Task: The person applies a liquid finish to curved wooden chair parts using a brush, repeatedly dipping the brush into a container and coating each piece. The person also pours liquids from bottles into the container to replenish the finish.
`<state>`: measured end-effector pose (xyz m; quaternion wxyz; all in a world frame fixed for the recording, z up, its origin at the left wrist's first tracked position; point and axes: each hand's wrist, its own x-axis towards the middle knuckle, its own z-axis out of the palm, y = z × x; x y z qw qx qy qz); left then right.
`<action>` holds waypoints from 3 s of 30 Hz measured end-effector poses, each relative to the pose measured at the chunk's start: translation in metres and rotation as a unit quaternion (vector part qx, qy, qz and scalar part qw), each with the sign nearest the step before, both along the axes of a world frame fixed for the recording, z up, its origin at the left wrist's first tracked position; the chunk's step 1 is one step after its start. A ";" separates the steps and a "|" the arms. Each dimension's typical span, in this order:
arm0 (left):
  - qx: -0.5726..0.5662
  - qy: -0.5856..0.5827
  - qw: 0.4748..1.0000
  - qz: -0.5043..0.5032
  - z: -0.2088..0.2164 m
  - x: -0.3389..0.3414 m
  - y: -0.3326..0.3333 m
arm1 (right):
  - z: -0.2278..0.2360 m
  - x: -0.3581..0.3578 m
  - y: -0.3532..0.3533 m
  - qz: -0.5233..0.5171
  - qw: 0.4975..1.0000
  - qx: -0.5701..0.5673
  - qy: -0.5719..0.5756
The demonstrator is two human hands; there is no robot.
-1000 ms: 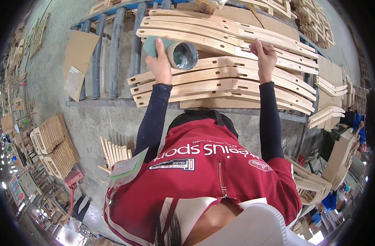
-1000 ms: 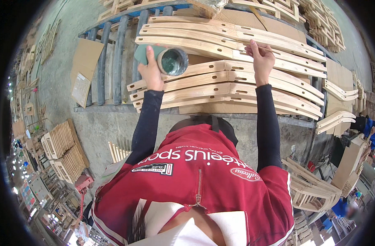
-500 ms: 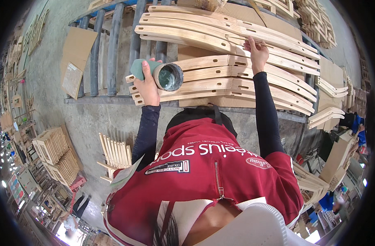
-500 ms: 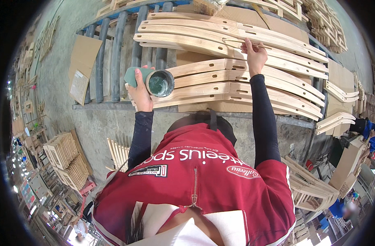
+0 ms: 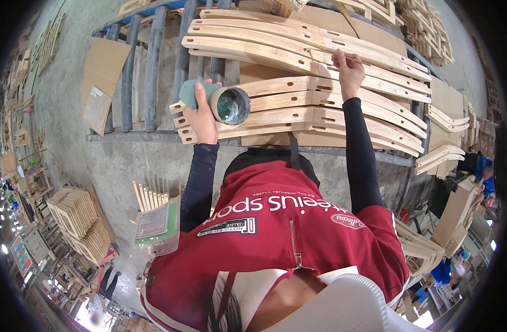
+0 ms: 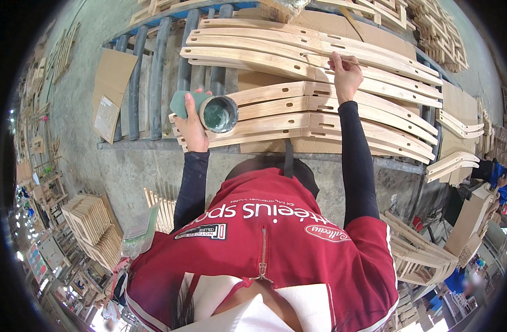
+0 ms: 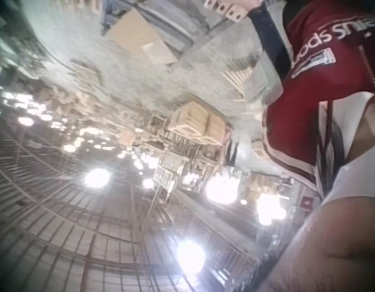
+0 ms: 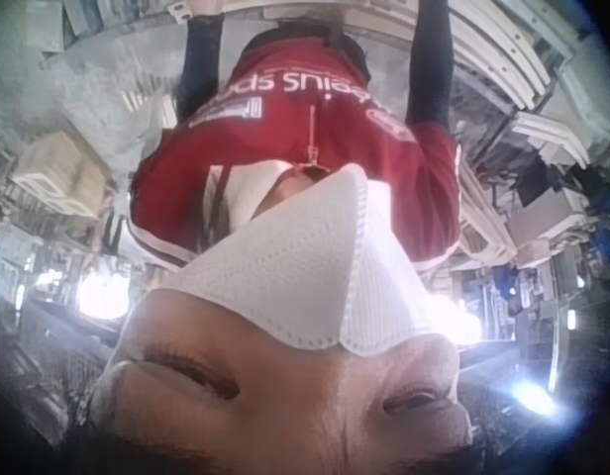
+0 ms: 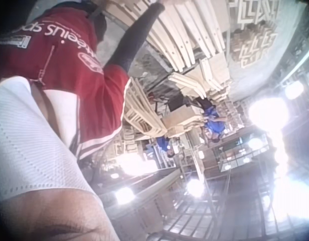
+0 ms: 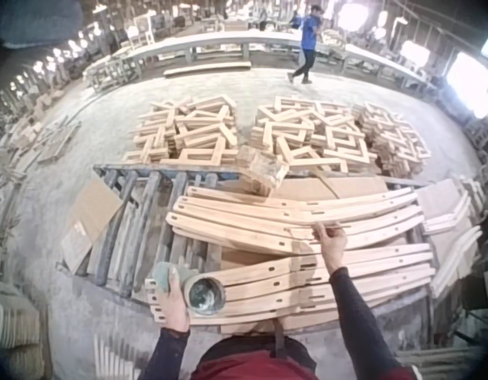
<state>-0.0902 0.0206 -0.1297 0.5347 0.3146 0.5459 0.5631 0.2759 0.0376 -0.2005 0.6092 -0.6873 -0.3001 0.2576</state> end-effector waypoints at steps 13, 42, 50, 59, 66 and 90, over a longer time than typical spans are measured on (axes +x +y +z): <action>0.006 0.001 1.000 0.023 0.006 -0.007 -0.010 | 0.028 -0.006 0.040 0.160 0.873 -0.098 -0.450; 0.136 0.049 0.989 -0.016 0.025 0.002 0.012 | 0.163 -0.088 -0.048 0.218 0.973 0.074 0.025; 0.235 0.053 0.966 -0.093 0.096 0.043 0.013 | 0.178 -0.136 -0.103 0.256 0.935 0.138 -0.203; 0.375 -0.057 0.922 -0.075 0.138 0.043 0.011 | 0.200 -0.144 -0.120 0.237 0.935 0.222 -0.140; 0.408 -0.067 0.908 -0.074 0.166 0.036 0.003 | 0.210 -0.151 -0.129 0.221 0.929 0.270 -0.123; 0.510 -0.051 0.857 -0.059 0.211 0.031 0.012 | 0.243 -0.168 -0.144 0.298 0.894 0.258 -0.212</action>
